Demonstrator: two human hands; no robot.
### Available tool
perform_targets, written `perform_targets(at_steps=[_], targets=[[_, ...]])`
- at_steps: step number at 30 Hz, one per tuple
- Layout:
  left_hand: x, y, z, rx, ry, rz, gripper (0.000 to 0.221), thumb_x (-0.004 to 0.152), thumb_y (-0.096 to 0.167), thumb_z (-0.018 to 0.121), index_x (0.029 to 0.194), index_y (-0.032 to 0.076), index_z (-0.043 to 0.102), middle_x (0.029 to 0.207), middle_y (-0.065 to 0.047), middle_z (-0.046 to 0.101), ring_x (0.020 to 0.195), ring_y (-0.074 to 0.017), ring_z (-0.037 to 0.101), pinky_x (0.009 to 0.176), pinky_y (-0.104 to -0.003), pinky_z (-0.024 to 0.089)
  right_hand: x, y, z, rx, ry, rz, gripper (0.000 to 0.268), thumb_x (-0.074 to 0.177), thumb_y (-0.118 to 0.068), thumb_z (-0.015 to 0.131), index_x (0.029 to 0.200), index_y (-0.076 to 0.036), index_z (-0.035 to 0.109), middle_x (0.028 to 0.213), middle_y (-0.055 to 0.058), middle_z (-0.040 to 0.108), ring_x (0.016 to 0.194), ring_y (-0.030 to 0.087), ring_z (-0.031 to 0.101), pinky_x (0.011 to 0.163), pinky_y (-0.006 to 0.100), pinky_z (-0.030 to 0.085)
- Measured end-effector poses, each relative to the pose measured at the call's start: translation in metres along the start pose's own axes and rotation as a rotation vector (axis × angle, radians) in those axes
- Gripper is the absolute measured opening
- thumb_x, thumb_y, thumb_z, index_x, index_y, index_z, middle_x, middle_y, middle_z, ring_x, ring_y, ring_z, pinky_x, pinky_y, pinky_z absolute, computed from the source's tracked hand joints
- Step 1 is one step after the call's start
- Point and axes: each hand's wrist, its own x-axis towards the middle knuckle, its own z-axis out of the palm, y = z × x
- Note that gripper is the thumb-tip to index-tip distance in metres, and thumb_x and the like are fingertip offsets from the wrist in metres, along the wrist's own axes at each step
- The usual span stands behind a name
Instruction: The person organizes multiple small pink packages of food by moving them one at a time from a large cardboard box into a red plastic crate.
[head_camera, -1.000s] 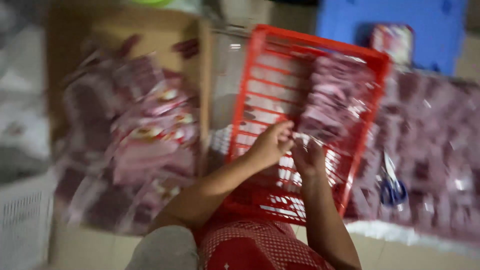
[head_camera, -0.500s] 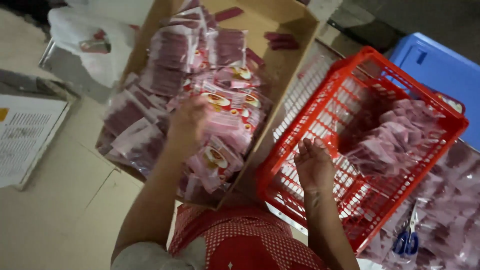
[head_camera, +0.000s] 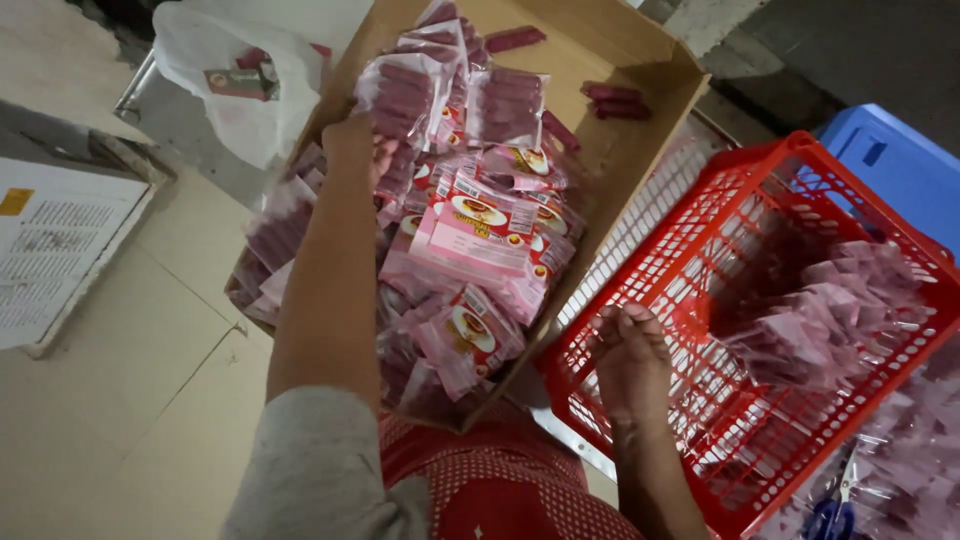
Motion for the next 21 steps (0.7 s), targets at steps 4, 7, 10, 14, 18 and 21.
perform_targets(at_steps=[4, 7, 10, 14, 18, 21], targets=[[0.019, 0.014, 0.008, 0.016, 0.049, -0.132, 0.043, 0.089, 0.033, 0.069, 0.124, 0.009, 0.062, 0.109, -0.022, 0.059, 0.093, -0.0364, 0.076, 0.092, -0.047, 0.061, 0.005, 0.011, 0.009, 0.062, -0.08, 0.019, 0.014, 0.103, -0.01, 0.054, 0.112, -0.015, 0.062, 0.104, 0.009, 0.071, 0.096, 0.024, 0.073, 0.076, 0.034, 0.056], [0.015, 0.019, 0.016, 0.071, 0.037, -0.057, 0.043, 0.093, 0.034, 0.065, 0.126, 0.007, 0.054, 0.107, -0.017, 0.057, 0.092, -0.0313, 0.071, 0.092, -0.045, 0.054, 0.006, 0.013, 0.028, 0.074, -0.13, 0.033, 0.015, 0.102, -0.009, 0.054, 0.113, -0.015, 0.063, 0.105, 0.01, 0.07, 0.096, 0.025, 0.072, 0.076, 0.035, 0.055], [-0.014, 0.014, 0.028, 0.102, 0.075, 0.212, 0.024, 0.095, 0.032, 0.062, 0.104, 0.011, 0.055, 0.089, -0.008, 0.054, 0.07, -0.0199, 0.061, 0.066, -0.034, 0.05, 0.018, 0.007, 0.049, 0.101, -0.199, 0.084, 0.018, 0.102, -0.008, 0.053, 0.115, -0.015, 0.063, 0.108, 0.011, 0.069, 0.098, 0.026, 0.072, 0.076, 0.036, 0.055], [-0.091, -0.001, 0.052, 0.539, 0.214, 1.122, 0.021, 0.09, 0.016, 0.062, 0.073, 0.006, 0.069, 0.071, -0.02, 0.068, 0.071, -0.0355, 0.07, 0.071, -0.036, 0.056, 0.043, -0.002, 0.085, 0.166, -0.333, 0.153, 0.022, 0.102, -0.01, 0.053, 0.122, -0.014, 0.061, 0.114, 0.011, 0.07, 0.108, 0.025, 0.071, 0.085, 0.038, 0.06], [-0.201, 0.0, 0.045, 0.372, -0.069, 1.149, 0.01, 0.092, 0.013, 0.063, 0.082, 0.012, 0.061, 0.079, -0.007, 0.064, 0.078, -0.0235, 0.063, 0.08, -0.034, 0.051, 0.073, -0.01, 0.11, 0.111, -0.465, 0.222, 0.051, 0.093, -0.041, 0.068, 0.137, -0.019, 0.054, 0.133, 0.009, 0.062, 0.119, 0.023, 0.064, 0.098, 0.039, 0.054], [-0.265, -0.01, 0.038, 0.304, -0.411, 1.036, 0.006, 0.091, 0.003, 0.063, 0.087, 0.007, 0.063, 0.079, -0.011, 0.059, 0.076, -0.0244, 0.059, 0.074, -0.035, 0.049, 0.089, -0.004, 0.109, 0.275, -0.516, 0.319, 0.052, 0.092, -0.057, 0.065, 0.125, -0.018, 0.06, 0.123, 0.01, 0.067, 0.113, 0.026, 0.066, 0.096, 0.045, 0.052]])
